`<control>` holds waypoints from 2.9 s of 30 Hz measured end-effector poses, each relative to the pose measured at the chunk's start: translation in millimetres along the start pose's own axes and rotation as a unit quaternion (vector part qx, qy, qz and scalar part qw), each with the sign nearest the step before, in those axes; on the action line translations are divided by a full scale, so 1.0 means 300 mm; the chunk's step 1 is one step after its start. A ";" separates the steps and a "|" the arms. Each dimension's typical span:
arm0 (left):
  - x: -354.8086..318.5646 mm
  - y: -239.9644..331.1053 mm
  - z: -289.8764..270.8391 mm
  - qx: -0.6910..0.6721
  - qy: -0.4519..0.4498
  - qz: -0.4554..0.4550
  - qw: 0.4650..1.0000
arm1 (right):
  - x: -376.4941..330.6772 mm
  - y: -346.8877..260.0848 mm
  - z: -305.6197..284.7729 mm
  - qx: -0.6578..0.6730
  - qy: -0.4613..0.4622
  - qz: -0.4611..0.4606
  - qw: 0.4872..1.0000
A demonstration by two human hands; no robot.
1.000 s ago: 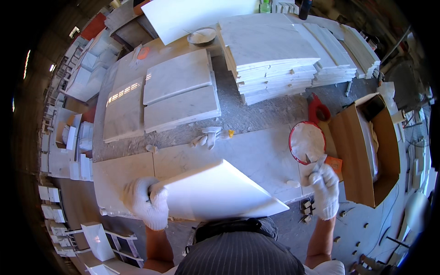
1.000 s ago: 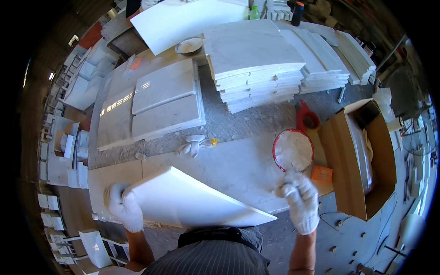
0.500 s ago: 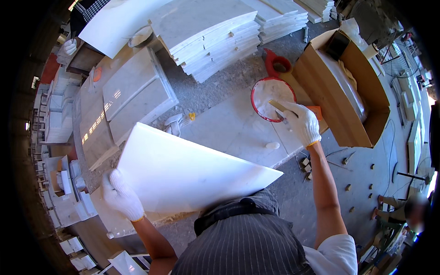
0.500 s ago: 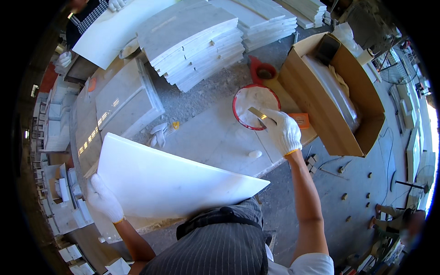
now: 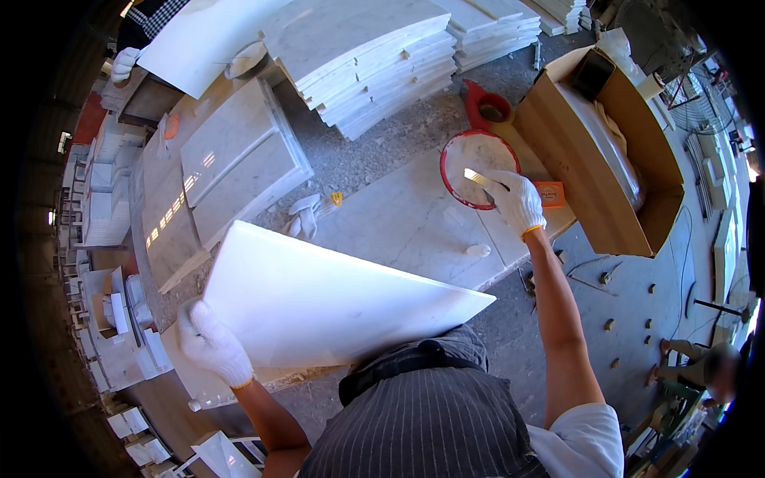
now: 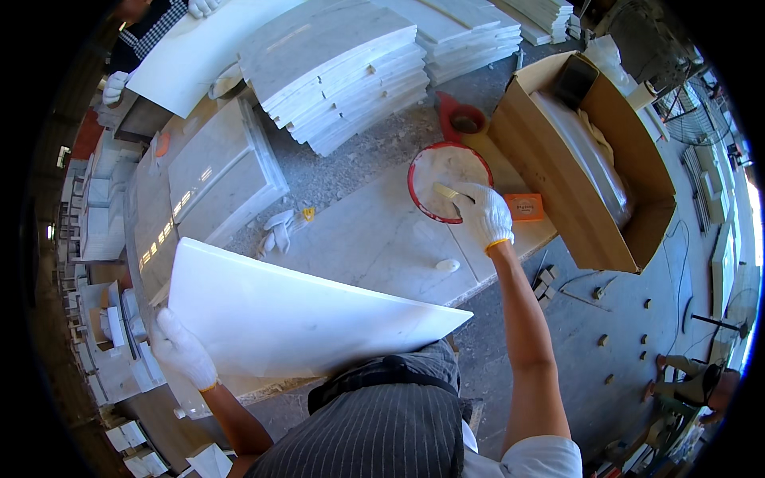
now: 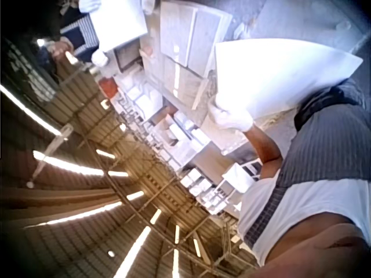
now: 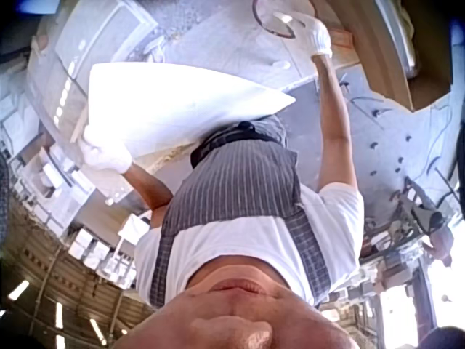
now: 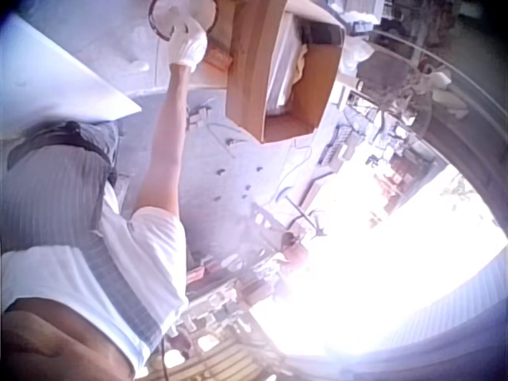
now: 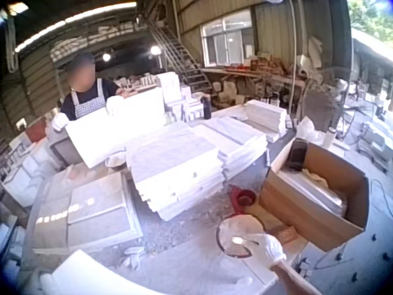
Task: The person smooths the edges of a white rectangular panel using a metal scraper and applies a white substance from a bottle along the edges. The person repeatedly flips and repositions the panel to treat different sides and edges.
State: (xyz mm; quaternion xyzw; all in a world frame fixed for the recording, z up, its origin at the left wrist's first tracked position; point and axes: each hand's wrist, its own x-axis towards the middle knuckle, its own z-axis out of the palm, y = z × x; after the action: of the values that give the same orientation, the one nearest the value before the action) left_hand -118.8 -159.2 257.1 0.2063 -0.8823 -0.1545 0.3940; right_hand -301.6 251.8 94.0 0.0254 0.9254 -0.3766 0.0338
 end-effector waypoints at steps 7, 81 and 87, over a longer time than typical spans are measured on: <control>-0.017 -0.025 -0.009 -0.020 -0.019 -0.055 0.998 | -0.013 -0.039 -0.034 0.220 -0.066 0.119 0.966; 0.052 -0.034 0.034 0.035 -0.025 0.045 0.998 | -0.094 -0.901 -0.179 0.212 -0.188 -0.296 0.912; 0.051 -0.033 0.035 0.037 -0.022 0.045 0.998 | -0.101 -0.916 -0.193 0.205 -0.199 -0.278 0.917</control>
State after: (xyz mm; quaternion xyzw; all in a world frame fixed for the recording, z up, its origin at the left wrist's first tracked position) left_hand -133.6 -174.1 255.8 0.1771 -0.9044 -0.1085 0.3727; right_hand -293.8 95.0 328.9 -0.3018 0.7717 -0.5499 0.1050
